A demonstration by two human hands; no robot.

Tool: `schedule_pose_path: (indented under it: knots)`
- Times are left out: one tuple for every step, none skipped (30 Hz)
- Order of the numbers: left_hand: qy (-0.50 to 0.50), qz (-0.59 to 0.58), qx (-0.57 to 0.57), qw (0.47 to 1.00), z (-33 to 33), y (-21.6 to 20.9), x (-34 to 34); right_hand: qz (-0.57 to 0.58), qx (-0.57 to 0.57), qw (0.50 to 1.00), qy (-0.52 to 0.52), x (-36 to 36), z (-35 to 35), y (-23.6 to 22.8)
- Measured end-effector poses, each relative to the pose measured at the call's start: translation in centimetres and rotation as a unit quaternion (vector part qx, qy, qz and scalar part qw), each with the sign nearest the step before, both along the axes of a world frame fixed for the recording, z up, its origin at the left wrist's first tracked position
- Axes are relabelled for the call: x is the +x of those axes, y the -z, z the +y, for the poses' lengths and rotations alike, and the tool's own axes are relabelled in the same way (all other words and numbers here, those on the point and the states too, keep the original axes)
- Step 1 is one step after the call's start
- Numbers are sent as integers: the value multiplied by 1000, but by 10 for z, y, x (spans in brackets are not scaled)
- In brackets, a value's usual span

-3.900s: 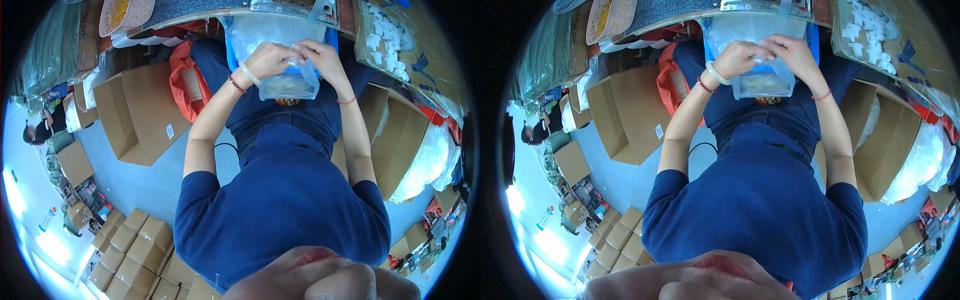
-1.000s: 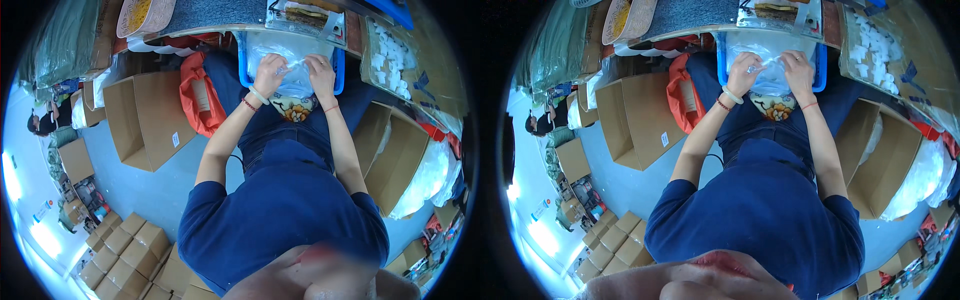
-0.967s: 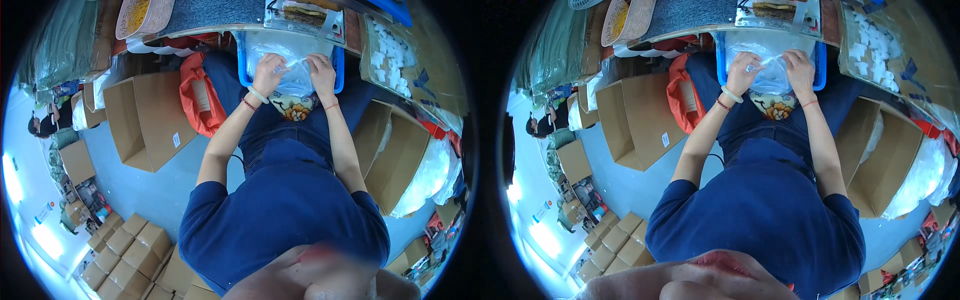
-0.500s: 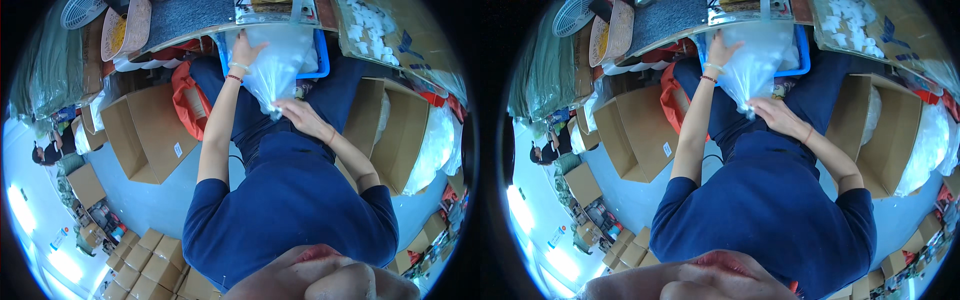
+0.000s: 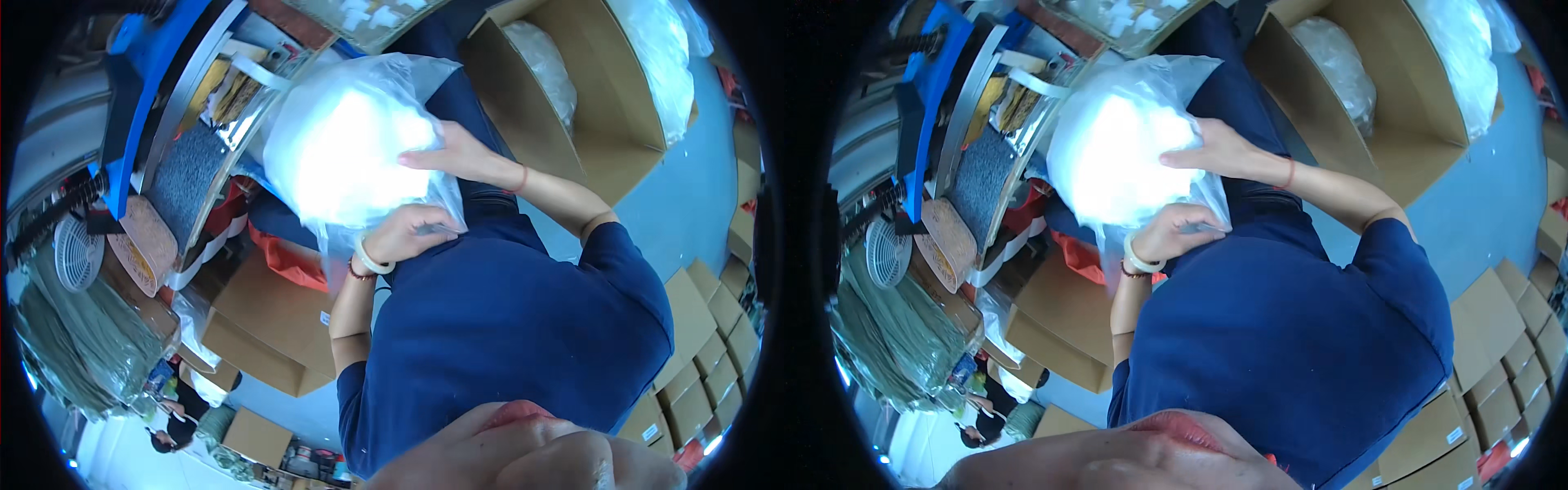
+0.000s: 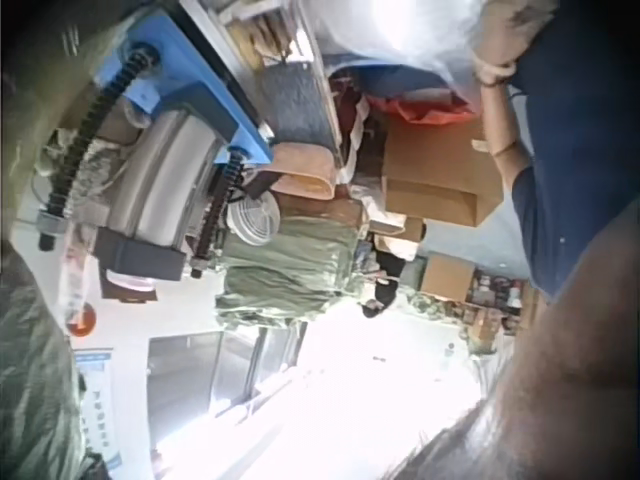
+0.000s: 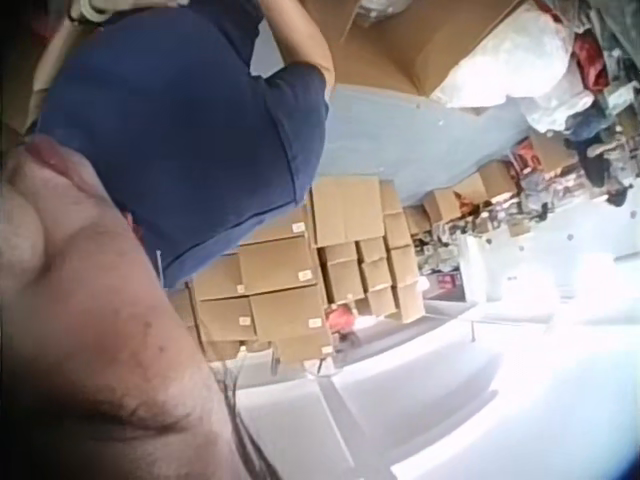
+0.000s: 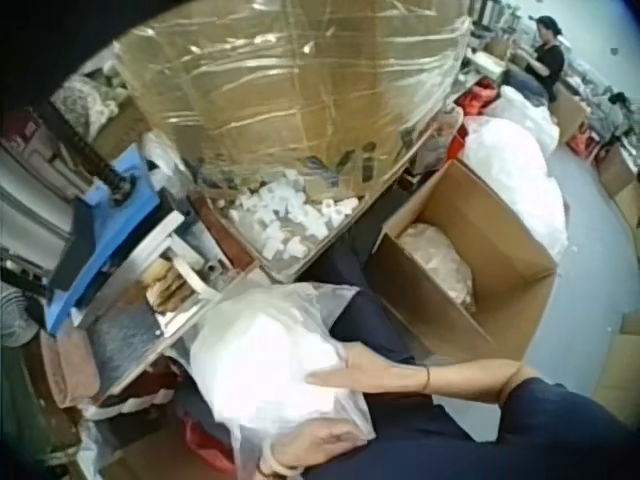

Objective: Placing items into plastic bags and sealing them using a heat sealer machine.

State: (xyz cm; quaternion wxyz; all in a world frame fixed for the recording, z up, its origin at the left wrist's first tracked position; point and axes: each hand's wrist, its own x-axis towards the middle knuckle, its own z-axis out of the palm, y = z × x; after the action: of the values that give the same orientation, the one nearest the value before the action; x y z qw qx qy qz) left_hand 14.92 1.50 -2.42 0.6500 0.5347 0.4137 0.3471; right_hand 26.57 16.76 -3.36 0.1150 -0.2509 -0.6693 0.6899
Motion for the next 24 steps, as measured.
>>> schedule_pose_path:
  knots:
    - [17, -8, 36, 999, 3, -11, 6, -2, -22, 1000, -17, 20, 9, -18]
    - [39, -49, 90, 994, 4, -20, 7, -1, -49, 998, -34, 43, 16, -33]
    - [70, -22, 85, 994, 2, -32, 4, -18, -30, 999, -1, 73, 22, -49]
    - [83, -12, 116, 990, -6, -45, -3, -27, -16, 999, 28, 106, 23, -64]
    - [178, -62, -13, 982, -9, -52, -14, 28, -99, 979, 175, 130, 21, -72]
    - [136, -41, 78, 987, -12, -56, -24, 86, 7, 969, 230, 153, 25, -79]
    - [114, 6, 170, 979, -18, -57, -38, 8, 343, 897, 278, 175, 22, -88]
    - [105, -23, 175, 979, -23, -53, -58, -107, 564, 750, 329, 190, 23, -93]
    - [59, -21, 147, 987, -30, -47, -82, -141, 688, 595, 390, 202, 29, -92]
    - [-12, -37, 84, 996, -35, -33, -104, -14, 562, 698, 443, 225, 45, -107]
    - [-112, 5, 112, 987, -36, -11, -128, 104, 409, 772, 475, 247, 64, -117]
    - [-253, 45, 36, 966, -38, 18, -147, 210, 239, 812, 490, 269, 85, -117]
    - [-353, 62, 11, 934, -32, 53, -166, 214, 233, 818, 481, 292, 107, -106]
    - [-400, 132, 3, 907, -29, 88, -181, 155, 161, 808, 545, 315, 129, -87]
    - [-435, 211, -33, 875, -26, 124, -195, 93, 100, 793, 594, 340, 151, -65]
    - [-393, 254, -28, 883, -21, 159, -205, -160, 433, 785, 414, 360, 160, -22]
    - [-361, 323, -97, 869, -16, 192, -211, -285, 687, 607, 281, 379, 168, 20]
    - [-317, 317, -79, 891, -8, 222, -213, -331, 610, 656, 296, 390, 174, 70]
    - [-283, 336, -122, 890, 0, 248, -212, -517, 513, 654, 204, 402, 174, 112]
    - [-242, 377, -104, 888, 8, 270, -211, -400, 546, 720, 154, 405, 175, 153]
    - [-197, 424, -111, 877, 15, 287, -207, -420, 431, 783, 157, 408, 168, 184]
    - [-164, 457, -115, 866, 21, 301, -203, -493, 405, 767, 65, 413, 167, 194]
    - [-121, 492, -123, 853, 26, 313, -198, -619, 327, 714, -9, 413, 160, 200]
    - [-37, 519, -147, 841, 30, 323, -194, -636, 338, 691, -61, 412, 159, 191]
